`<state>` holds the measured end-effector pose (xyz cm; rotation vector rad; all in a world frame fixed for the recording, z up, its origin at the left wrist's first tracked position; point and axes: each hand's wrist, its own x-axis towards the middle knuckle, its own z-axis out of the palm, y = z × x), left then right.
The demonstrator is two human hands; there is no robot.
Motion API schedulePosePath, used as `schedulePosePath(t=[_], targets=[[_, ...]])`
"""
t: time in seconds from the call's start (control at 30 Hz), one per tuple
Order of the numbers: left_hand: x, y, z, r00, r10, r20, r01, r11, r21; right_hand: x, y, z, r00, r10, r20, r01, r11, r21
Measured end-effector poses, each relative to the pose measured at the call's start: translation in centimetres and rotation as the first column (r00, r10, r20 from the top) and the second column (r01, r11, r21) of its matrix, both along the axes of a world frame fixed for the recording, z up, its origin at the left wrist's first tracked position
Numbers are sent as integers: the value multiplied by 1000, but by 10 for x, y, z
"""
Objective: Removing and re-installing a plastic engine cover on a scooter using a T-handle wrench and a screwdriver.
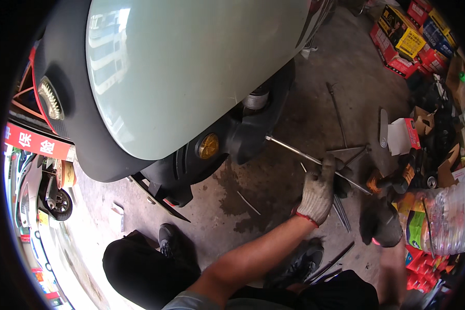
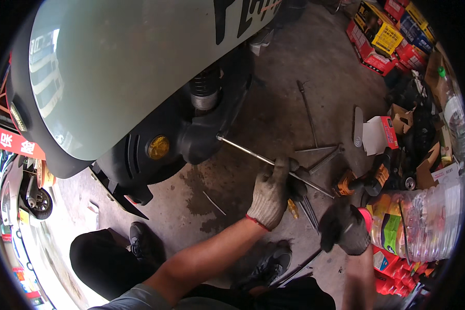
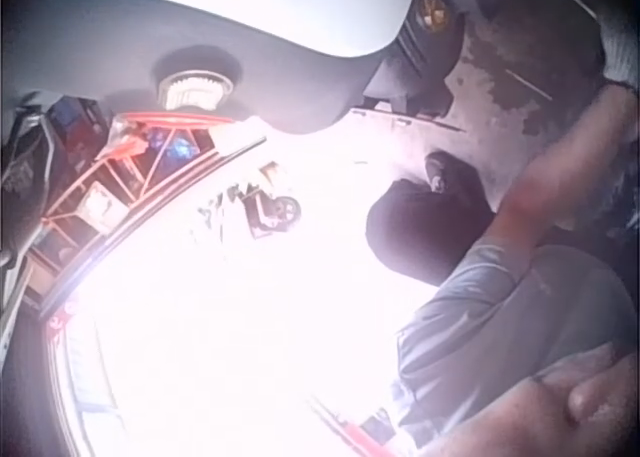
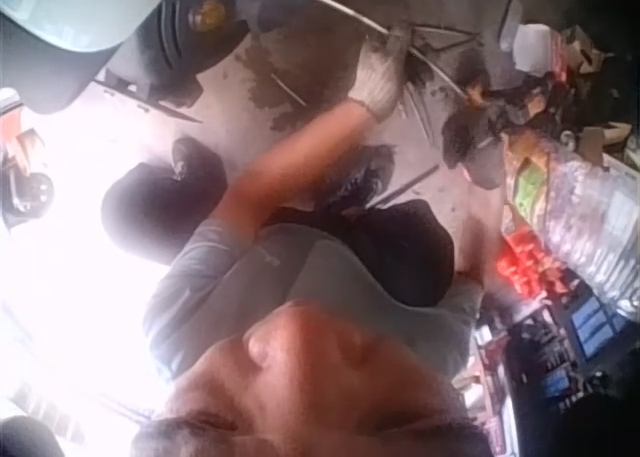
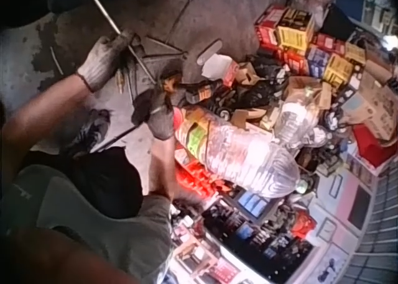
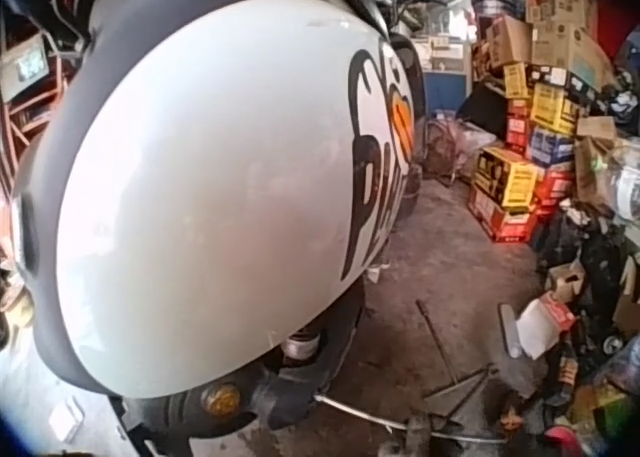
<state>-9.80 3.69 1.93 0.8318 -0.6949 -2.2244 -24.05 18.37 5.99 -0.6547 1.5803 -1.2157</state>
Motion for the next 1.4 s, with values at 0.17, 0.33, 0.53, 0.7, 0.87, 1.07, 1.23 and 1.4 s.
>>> schedulePosePath(t=[0.17, 0.33, 0.53, 0.7, 0.87, 1.07, 1.23, 1.4], targets=[[2, -1, 1, 999, -15, 33, 15, 1000, 2, 1, 9, -15, 499, -105, -860, 32, 994, -104], [4, -1, 1, 998, -12, 66, 17, 997, -70, -8, 3, -24, 982, -189, 13, 184, 966, 182], [8, -5, -2, 997, -28, 69, 32, 997, -66, -2, 7, -42, 734, -207, -647, 66, 970, -235], [8, -5, -1, 997, -15, 76, 21, 997, -77, -8, 11, -40, 929, -219, 297, 198, 975, 101], [8, -5, -2, 995, -8, 97, 10, 1000, -25, 6, 1, -20, 489, -107, -866, -58, 986, -154], [9, -5, -2, 993, -15, 121, 20, 999, -46, 8, -4, -17, 978, -193, 74, 180, 971, 158], [12, -7, 3, 991, -25, 130, 27, 1000, -15, 8, -6, -18, 610, -165, -775, 154, 984, -89], [11, -9, 2, 995, -25, 98, 31, 998, -57, 2, -17, -7, 100, -126, -987, -326, 933, -152]])
